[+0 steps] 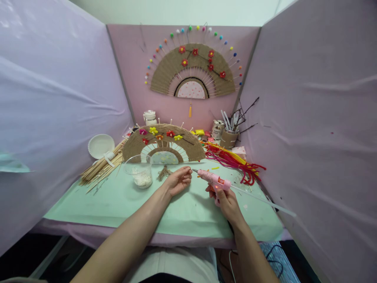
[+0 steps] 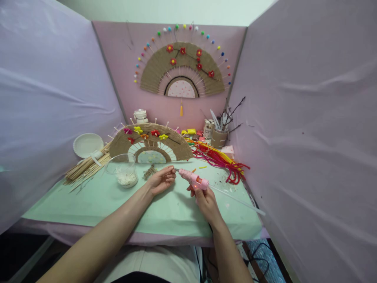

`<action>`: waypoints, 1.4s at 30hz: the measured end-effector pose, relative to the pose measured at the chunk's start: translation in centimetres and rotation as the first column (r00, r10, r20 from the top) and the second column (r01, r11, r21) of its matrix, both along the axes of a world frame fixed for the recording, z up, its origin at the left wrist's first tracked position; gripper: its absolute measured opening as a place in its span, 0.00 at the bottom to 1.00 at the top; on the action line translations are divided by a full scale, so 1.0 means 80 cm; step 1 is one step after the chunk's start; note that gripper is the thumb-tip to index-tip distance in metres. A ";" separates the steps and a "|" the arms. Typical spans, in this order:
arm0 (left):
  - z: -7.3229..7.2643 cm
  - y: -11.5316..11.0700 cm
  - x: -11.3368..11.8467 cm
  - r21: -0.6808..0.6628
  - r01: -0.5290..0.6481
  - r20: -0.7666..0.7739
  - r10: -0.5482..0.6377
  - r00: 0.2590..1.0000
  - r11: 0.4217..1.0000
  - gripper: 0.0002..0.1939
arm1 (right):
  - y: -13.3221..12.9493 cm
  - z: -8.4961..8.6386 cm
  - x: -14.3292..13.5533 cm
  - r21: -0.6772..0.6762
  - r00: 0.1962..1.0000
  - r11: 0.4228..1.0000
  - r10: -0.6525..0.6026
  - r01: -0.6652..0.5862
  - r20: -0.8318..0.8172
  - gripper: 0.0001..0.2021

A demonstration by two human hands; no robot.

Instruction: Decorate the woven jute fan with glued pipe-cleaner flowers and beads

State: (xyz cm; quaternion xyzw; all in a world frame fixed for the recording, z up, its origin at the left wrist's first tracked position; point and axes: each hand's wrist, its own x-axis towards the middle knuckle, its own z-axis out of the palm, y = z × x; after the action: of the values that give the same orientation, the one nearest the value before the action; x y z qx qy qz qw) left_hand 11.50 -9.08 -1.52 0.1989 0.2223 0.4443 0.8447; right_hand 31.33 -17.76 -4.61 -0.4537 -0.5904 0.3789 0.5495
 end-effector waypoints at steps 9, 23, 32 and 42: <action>-0.003 -0.002 0.000 0.054 0.030 0.014 -0.031 0.999 0.998 0.15 | 0.001 -0.002 -0.001 -0.004 1.000 1.000 -0.012 0.012 0.028 0.24; -0.006 -0.003 0.001 0.056 0.020 -0.021 -0.019 1.000 0.998 0.14 | 0.001 -0.006 0.000 -0.048 0.998 0.998 -0.024 0.027 0.057 0.24; -0.005 -0.004 0.001 0.063 0.016 -0.034 -0.014 0.999 0.998 0.15 | 0.002 -0.012 0.002 -0.040 0.996 0.998 -0.039 0.043 0.082 0.24; -0.006 -0.004 0.001 0.069 0.013 -0.046 -0.010 0.999 0.998 0.14 | 0.001 -0.013 0.003 -0.039 0.994 0.998 -0.046 0.051 0.101 0.24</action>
State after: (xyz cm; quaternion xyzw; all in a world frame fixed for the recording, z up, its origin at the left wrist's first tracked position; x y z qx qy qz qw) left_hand 11.60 -9.41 -2.02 0.2393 0.2247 0.4422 0.8347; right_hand 31.55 -17.65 -5.67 -0.4978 -0.5980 0.3545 0.5186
